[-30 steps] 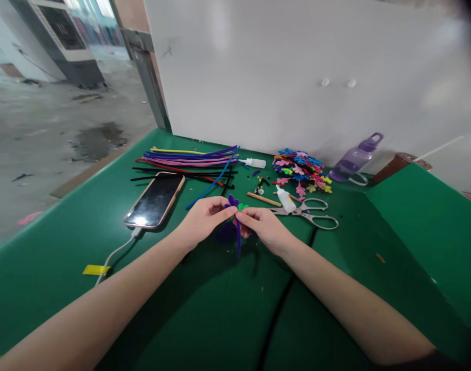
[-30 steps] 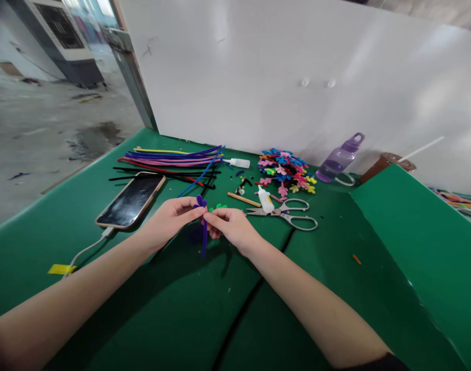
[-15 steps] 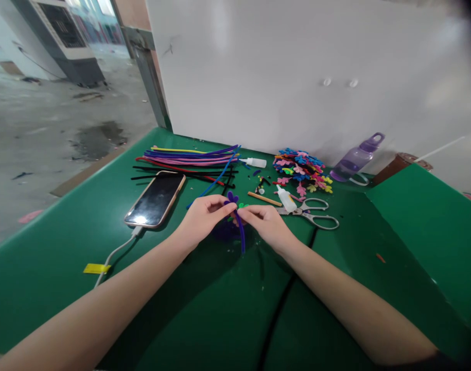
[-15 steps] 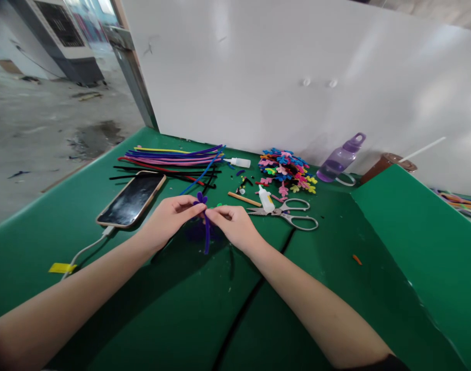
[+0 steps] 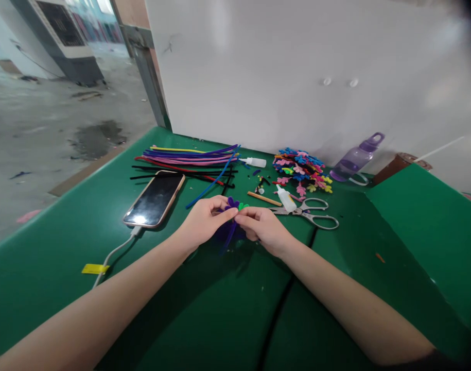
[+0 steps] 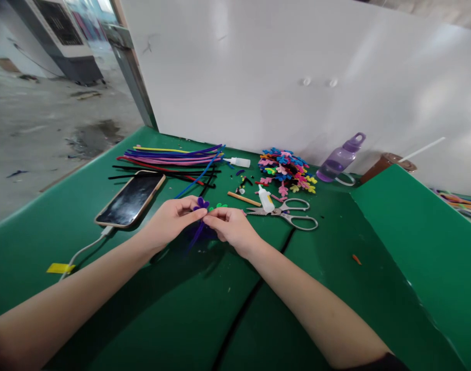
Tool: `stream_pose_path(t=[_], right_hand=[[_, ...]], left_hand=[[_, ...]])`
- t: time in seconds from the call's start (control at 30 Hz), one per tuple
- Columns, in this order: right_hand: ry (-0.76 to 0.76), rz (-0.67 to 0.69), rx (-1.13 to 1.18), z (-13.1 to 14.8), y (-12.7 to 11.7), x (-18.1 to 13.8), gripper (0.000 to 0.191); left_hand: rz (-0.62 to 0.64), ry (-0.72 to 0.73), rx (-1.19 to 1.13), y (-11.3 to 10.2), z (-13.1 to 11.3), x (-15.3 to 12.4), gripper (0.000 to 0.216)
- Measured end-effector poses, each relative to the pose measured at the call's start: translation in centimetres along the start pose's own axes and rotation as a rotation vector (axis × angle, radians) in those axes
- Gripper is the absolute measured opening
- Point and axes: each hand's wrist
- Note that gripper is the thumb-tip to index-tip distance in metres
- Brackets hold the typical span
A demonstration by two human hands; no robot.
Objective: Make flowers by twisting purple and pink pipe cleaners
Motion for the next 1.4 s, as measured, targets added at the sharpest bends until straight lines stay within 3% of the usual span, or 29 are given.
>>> stream_pose_path(t=[0.2, 0.37, 0.6, 0.9, 1.23, 1.4], right_hand=[[-0.162, -0.116, -0.340, 0.0, 0.2, -0.1, 0.023], [-0.242, -0.146, -0.423, 0.2, 0.4, -0.3, 0.020], [-0.293, -0.174, -0.368, 0.1, -0.8, 0.4, 0.024], [-0.259, -0.181, -0.145, -0.3, -0.7, 0.7, 0.026], [-0.062, -0.062, 0.321, -0.3, 0.0, 0.4, 0.025], [-0.115, -0.119, 0.156, -0.1, -0.6, 0.6, 0.025]], left_hand=[[0.002, -0.015, 0.028, 0.3, 0.4, 0.0, 0.025], [0.008, -0.086, -0.036, 0.2, 0.2, -0.2, 0.028], [0.073, -0.145, -0.220, 0.3, 0.1, -0.1, 0.024], [0.060, -0.110, -0.160, 0.2, 0.3, 0.0, 0.029], [0.065, -0.088, -0.128, 0.1, 0.2, 0.2, 0.022], [0.017, -0.064, -0.108, 0.0, 0.3, 0.2, 0.022]])
Point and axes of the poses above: each hand's wrist, its own x-axis towards the middle knuckle, its own y-axis out of the palm, z = x × y, and after that the axes turned 5 degrees about x, right-handed
